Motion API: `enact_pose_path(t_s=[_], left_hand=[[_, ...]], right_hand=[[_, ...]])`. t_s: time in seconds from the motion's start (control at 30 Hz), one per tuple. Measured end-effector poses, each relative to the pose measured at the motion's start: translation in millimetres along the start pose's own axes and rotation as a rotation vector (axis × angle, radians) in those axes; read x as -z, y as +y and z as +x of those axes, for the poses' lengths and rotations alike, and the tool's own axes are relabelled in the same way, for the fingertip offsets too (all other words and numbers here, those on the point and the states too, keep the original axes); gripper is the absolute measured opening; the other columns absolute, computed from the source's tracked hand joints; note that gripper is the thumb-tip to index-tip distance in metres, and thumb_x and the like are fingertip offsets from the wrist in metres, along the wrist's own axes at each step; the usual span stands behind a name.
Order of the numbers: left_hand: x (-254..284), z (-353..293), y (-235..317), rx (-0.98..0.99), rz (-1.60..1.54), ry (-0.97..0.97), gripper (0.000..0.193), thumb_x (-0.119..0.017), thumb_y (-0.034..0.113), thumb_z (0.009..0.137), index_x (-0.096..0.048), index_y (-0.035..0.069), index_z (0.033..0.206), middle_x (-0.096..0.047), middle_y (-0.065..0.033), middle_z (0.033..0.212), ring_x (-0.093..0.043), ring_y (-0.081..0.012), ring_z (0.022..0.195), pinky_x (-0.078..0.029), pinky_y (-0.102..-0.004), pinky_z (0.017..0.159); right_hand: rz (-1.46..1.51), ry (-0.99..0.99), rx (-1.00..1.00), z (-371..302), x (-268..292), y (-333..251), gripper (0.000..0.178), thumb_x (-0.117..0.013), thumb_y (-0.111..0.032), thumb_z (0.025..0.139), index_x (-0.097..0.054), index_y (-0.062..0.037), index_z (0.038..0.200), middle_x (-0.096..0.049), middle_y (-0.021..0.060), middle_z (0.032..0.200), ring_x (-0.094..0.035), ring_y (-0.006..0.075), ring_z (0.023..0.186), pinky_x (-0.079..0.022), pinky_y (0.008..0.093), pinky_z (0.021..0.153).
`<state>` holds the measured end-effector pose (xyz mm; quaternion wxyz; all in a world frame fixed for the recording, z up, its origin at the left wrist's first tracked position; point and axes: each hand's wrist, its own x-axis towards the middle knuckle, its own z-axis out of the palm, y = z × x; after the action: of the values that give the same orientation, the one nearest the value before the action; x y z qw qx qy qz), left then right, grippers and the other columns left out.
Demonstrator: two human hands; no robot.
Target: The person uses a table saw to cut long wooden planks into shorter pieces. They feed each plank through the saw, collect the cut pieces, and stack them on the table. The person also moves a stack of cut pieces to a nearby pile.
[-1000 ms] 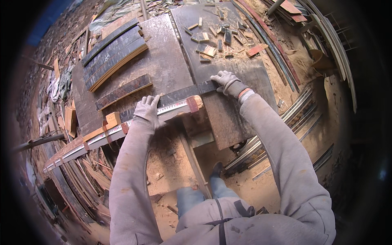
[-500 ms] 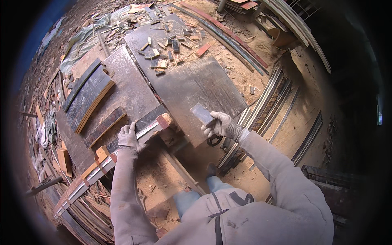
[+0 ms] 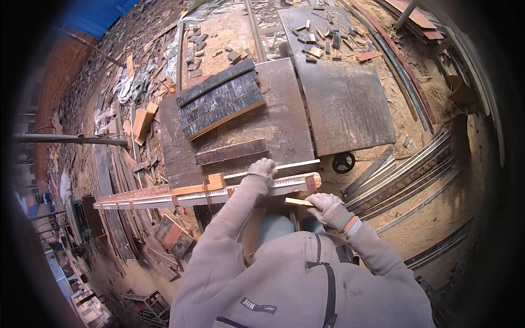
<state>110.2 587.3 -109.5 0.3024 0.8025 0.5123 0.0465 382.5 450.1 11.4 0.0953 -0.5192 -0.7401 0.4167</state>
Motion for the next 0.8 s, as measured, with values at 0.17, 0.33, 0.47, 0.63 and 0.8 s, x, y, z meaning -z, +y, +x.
enact_pose_path(t_s=[0.17,0.33,0.47,0.63,0.8], left_hand=[[10.0,-53.2,56.5,-0.261,0.029,0.271,0.012,-0.071,0.015,0.090,-0.064,0.014,0.100,-0.065,-0.0085,0.094,-0.065,-0.0328,0.092,-0.052,-0.0445,0.082],[76.6,-72.5,40.6,-0.250,0.056,0.381,0.014,-0.072,0.008,0.087,-0.067,0.013,0.099,-0.066,-0.0070,0.091,-0.066,-0.0311,0.091,-0.049,-0.0431,0.080],[111.1,-49.0,7.0,-0.171,0.007,0.435,0.011,-0.072,0.009,0.089,-0.069,0.009,0.099,-0.070,-0.0102,0.093,-0.067,-0.0340,0.093,-0.052,-0.0436,0.082],[125.0,-4.5,-55.4,0.033,-0.066,0.390,0.012,-0.076,0.011,0.090,-0.074,0.010,0.102,-0.073,-0.0109,0.098,-0.068,-0.0326,0.098,-0.054,-0.0426,0.089],[99.9,3.9,-105.6,0.216,0.118,0.600,0.042,-0.076,0.014,0.091,-0.069,0.016,0.132,-0.069,-0.0104,0.126,-0.061,-0.0338,0.122,-0.048,-0.0419,0.109]], right_hand=[[0.030,0.120,0.296,-8.1,-46.6,-51.4,0.052,-0.082,-0.041,0.088,-0.067,-0.0110,0.128,-0.071,0.0137,0.100,-0.070,0.0353,0.097,-0.056,0.0451,0.089],[-0.249,0.765,0.022,4.2,-11.2,-3.5,0.073,-0.079,-0.046,0.089,-0.055,-0.0084,0.148,-0.058,0.0203,0.139,-0.066,0.0381,0.114,-0.054,0.0460,0.098],[0.252,0.714,-0.191,77.5,1.7,8.9,0.051,-0.075,-0.033,0.098,-0.061,-0.0055,0.138,-0.069,0.0126,0.117,-0.070,0.0245,0.098,-0.058,0.0362,0.084],[0.821,0.639,-0.278,187.2,-4.7,21.4,0.017,-0.073,-0.018,0.098,-0.074,-0.0015,0.103,-0.074,0.0043,0.083,-0.067,0.0117,0.075,-0.055,0.0310,0.070],[0.310,0.482,-0.520,239.2,-26.4,47.6,0.025,-0.069,-0.030,0.091,-0.076,-0.0073,0.099,-0.076,0.0183,0.092,-0.074,0.0354,0.090,-0.057,0.0446,0.084]])
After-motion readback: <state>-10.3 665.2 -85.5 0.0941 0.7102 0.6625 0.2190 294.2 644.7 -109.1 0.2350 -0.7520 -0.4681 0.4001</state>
